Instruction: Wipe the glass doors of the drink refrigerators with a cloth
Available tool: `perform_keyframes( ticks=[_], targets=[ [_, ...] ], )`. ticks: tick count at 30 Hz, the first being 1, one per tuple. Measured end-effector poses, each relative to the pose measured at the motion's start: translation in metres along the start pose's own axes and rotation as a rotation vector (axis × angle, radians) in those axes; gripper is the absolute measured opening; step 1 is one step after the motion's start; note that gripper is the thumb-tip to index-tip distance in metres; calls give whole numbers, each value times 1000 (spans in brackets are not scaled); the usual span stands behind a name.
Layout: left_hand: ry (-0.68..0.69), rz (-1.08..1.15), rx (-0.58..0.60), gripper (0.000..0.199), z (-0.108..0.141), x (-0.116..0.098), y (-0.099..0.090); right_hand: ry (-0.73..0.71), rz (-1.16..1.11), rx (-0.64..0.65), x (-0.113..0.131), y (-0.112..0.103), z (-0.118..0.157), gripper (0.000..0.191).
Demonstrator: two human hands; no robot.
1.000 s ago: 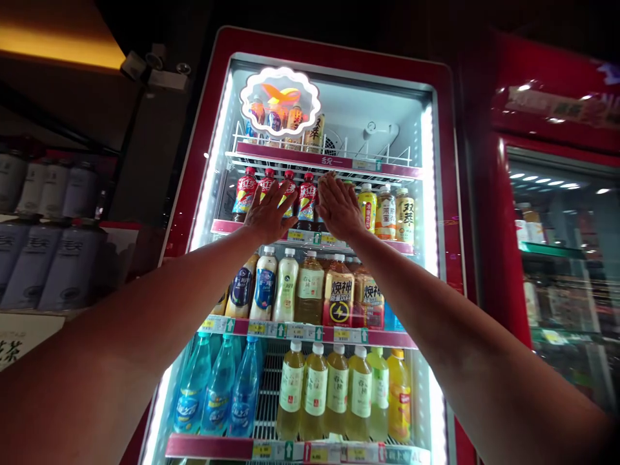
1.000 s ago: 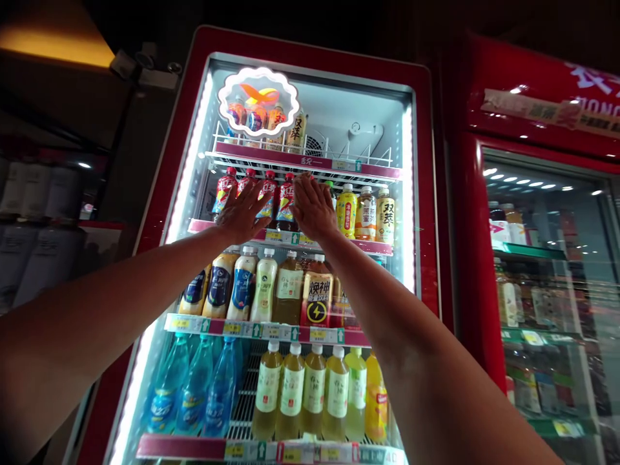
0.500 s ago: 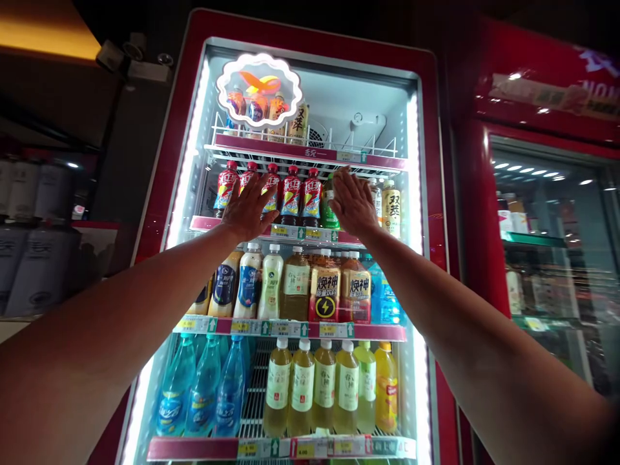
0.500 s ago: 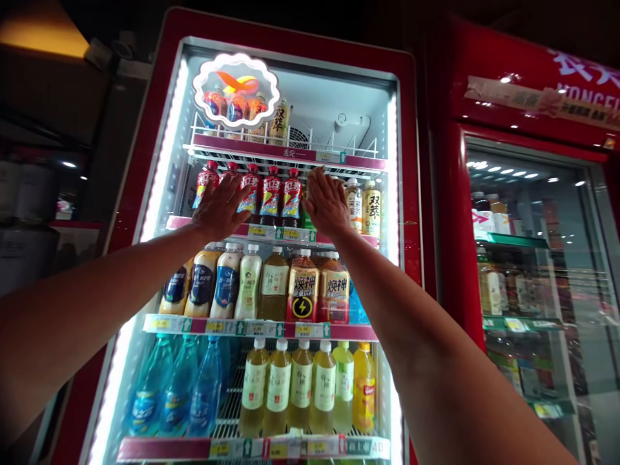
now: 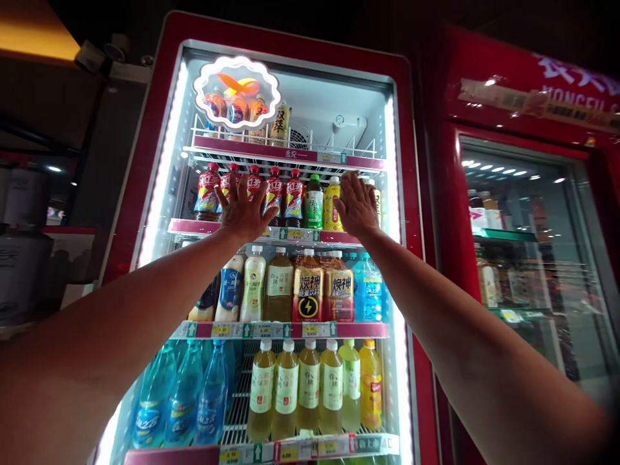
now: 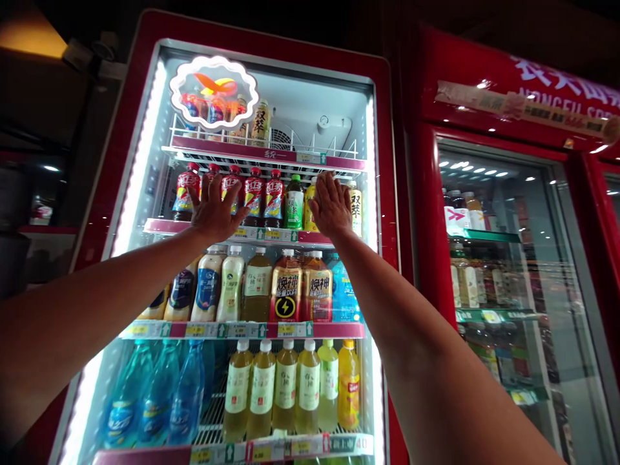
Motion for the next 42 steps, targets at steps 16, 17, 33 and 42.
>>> perform_keyframes(
  ticks=[16, 17, 33, 42],
  targets=[
    [340, -11, 77, 72, -20, -95, 26, 136, -39, -40, -72, -3, -3, 72],
    [351, -18, 90, 72, -21, -100, 30, 157, -47, -63, -76, -3, -6, 73],
    [342, -22, 87, 74, -22, -113, 46, 241, -74, -1, -156, -18, 13, 75],
    [343, -47, 88, 72, -22, -113, 46, 138, -39, 9, -156, -24, 21, 71]
  ],
)
Point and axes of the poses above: each hand's wrist, its own z-axis away from the middle knuckle, its own y-axis out of the palm, x = y × z, the point moved 8 cm from there along -z, towards the middle knuckle, and after that the axes turned 9 degrees about x, right-handed, at the moved point
